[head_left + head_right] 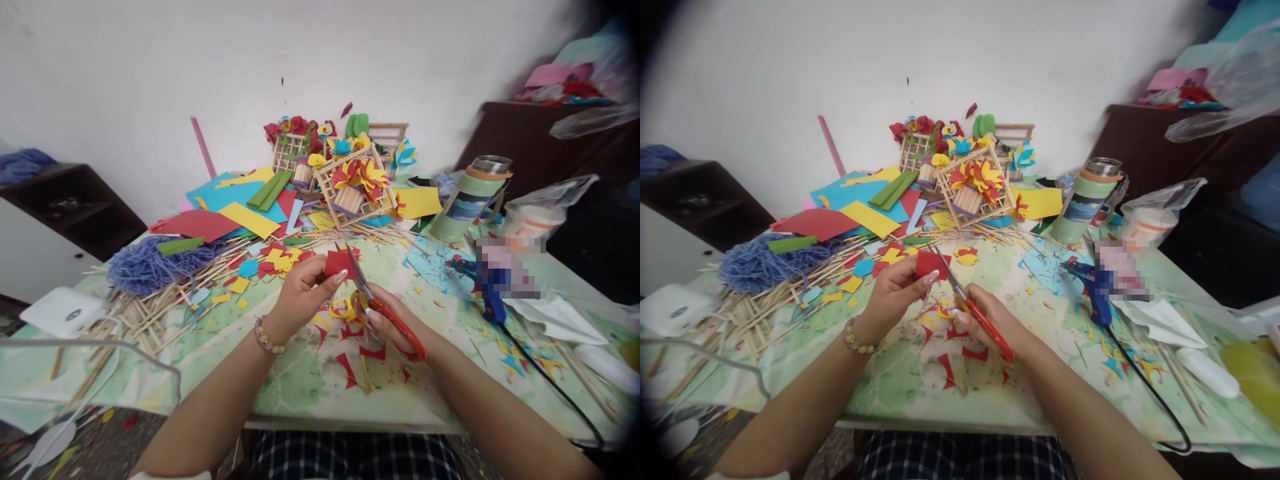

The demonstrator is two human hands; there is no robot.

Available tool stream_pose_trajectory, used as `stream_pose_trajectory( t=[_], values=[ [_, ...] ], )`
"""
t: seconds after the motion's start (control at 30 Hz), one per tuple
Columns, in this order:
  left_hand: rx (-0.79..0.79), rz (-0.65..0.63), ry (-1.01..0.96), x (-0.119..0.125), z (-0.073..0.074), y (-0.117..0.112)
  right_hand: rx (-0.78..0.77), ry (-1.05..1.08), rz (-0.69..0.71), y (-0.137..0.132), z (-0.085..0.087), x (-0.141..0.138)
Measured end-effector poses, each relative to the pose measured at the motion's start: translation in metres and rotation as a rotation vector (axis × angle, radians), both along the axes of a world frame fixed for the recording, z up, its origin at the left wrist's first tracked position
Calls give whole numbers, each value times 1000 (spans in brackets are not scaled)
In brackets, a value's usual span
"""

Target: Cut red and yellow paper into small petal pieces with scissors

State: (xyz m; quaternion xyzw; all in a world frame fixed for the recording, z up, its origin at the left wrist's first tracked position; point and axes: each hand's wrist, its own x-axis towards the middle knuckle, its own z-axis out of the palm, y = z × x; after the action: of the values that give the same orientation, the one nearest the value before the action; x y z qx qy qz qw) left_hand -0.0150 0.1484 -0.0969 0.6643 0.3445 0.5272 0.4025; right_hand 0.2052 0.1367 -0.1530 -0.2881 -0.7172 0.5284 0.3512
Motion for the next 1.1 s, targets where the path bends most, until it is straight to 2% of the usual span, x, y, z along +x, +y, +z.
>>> stream_pose_trajectory(
  t=[0.27,0.53,0.7,1.1],
  values=[
    [-10,-9,25,-1,3,-2,-2,-14,-9,-1,7,-1],
    [-48,-74,-55,-1,8,-1,-55,-28,-26,0,10,0],
    [-61,-83,-62,-3,11,-1,-28,-54,-66,-2,16,-1],
    [-55,-130,-32,-3,12,1,-78,-36,2,-2,14,0]
  ],
)
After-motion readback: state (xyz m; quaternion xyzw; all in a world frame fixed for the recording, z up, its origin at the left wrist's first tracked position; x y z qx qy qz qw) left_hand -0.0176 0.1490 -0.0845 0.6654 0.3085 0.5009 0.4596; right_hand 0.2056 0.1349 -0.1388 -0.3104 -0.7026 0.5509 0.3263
